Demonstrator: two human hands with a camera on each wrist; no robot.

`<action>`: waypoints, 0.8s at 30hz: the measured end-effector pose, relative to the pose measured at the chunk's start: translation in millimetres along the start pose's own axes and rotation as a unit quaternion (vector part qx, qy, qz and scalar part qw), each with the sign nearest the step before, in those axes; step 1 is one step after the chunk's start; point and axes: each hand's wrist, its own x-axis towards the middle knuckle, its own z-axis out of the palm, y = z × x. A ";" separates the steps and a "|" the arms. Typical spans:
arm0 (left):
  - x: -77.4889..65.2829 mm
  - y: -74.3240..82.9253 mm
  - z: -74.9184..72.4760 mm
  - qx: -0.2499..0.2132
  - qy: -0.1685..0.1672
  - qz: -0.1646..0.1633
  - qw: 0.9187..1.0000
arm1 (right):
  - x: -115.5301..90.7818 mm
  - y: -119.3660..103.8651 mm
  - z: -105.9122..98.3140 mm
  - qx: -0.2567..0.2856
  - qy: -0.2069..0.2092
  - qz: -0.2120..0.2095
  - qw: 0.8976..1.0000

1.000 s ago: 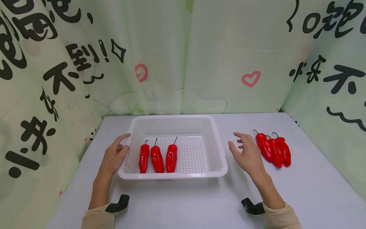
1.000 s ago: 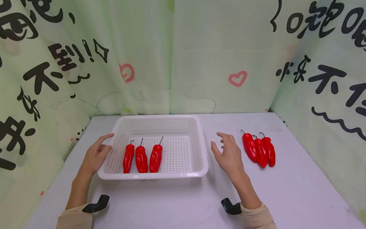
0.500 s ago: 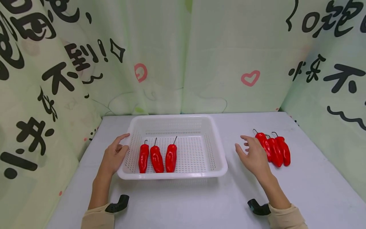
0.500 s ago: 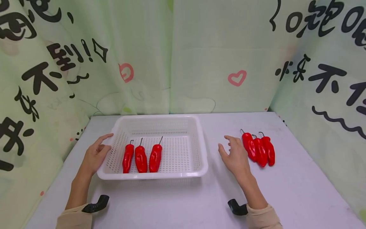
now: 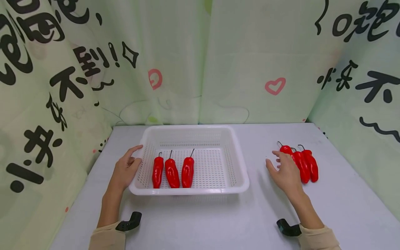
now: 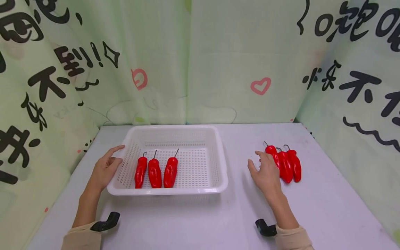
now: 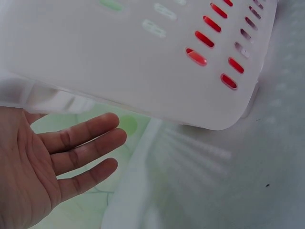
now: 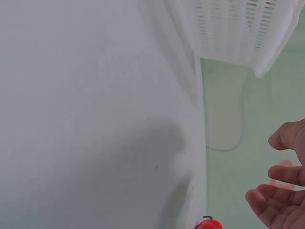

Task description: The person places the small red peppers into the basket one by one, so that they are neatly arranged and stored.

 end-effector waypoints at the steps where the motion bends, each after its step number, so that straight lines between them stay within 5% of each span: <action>1: 0.0 0.1 0.0 -0.001 0.000 0.000 1.000 | 0.5 1.8 -0.7 -0.003 0.001 0.001 1.000; 24: 0.4 -1.8 0.7 -0.001 -0.001 -0.002 1.000 | 14.8 38.0 -4.4 -0.024 0.022 0.051 0.998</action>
